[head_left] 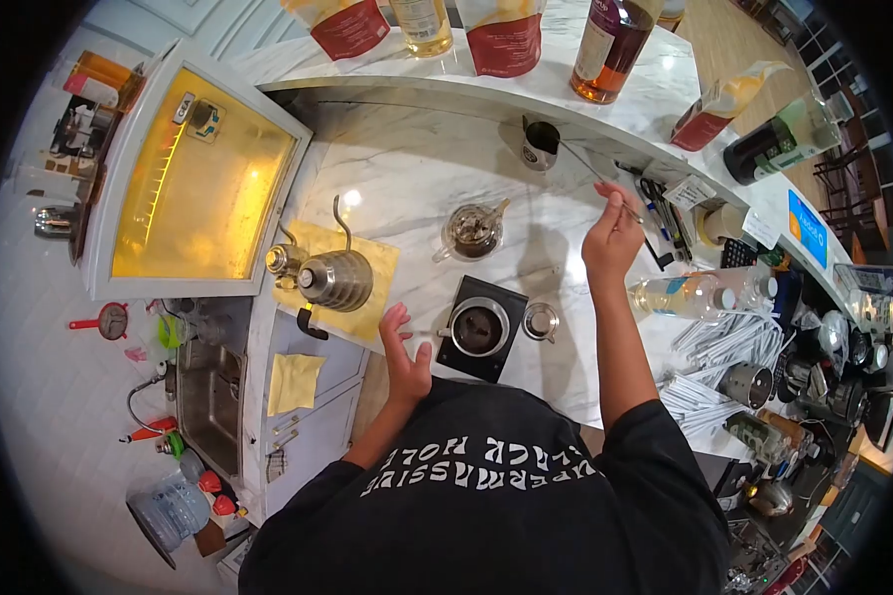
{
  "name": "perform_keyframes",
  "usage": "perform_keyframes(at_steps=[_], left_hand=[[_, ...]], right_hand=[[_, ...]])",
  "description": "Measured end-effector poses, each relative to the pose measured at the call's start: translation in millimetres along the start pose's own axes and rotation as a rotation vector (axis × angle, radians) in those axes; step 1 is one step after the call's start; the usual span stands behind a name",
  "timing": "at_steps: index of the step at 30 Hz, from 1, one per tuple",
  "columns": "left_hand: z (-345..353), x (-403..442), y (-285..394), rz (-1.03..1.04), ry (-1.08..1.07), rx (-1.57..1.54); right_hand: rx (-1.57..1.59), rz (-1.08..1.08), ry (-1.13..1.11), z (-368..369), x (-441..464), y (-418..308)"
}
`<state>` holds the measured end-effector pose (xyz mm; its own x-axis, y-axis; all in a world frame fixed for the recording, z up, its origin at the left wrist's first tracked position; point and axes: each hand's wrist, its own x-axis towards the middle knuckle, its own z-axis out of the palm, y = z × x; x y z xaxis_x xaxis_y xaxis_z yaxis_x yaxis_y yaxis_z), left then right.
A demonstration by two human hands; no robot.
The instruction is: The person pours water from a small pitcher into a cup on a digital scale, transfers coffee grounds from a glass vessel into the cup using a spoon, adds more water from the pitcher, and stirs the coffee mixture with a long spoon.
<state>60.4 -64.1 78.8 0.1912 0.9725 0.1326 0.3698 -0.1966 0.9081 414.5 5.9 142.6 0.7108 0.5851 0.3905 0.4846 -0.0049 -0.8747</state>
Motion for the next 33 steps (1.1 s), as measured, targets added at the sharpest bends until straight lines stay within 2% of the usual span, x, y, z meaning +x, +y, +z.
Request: perform_keyframes(at_steps=[1,4,10,13,19,22,27,30,32,33], left_hand=[[1.7,0.1,0.5,0.012,-0.027,-0.009],[5.4,0.4,1.5,0.02,-0.084,-0.035],[6.7,8.8,-1.7,-0.009,-0.101,-0.073],[6.8,8.8,-5.2,-0.02,-0.135,-0.103],[10.2,6.3,-7.5,-0.036,-0.168,-0.115],[8.8,3.4,-5.8,-0.015,-0.164,-0.112],[3.5,-1.1,-11.2,0.02,-0.14,-0.066],[7.4,13.8,-30.0,-0.114,-0.09,-0.109],[14.1,38.6,-44.4,-0.1,-0.064,-0.124],[17.1,55.6,-47.8,-0.046,-0.063,-0.036]], right_hand=[[-0.039,-0.102,-0.01,5.1,3.4,9.4],[-0.147,-0.186,-0.077,17.0,10.3,24.9],[-0.161,-0.245,-0.157,33.7,17.2,31.6],[-0.147,-0.2,-0.167,38.1,14.0,34.6],[0.028,0.085,-0.156,36.5,-2.3,40.8],[0.133,0.375,-0.183,24.6,-18.5,33.8],[0.188,0.507,-0.332,4.0,-68.9,51.2],[0.188,0.551,-0.425,-4.7,-106.5,54.3],[0.175,0.581,-0.447,-10.9,-125.9,46.4],[0.194,0.576,-0.446,-12.8,-134.7,48.9]])
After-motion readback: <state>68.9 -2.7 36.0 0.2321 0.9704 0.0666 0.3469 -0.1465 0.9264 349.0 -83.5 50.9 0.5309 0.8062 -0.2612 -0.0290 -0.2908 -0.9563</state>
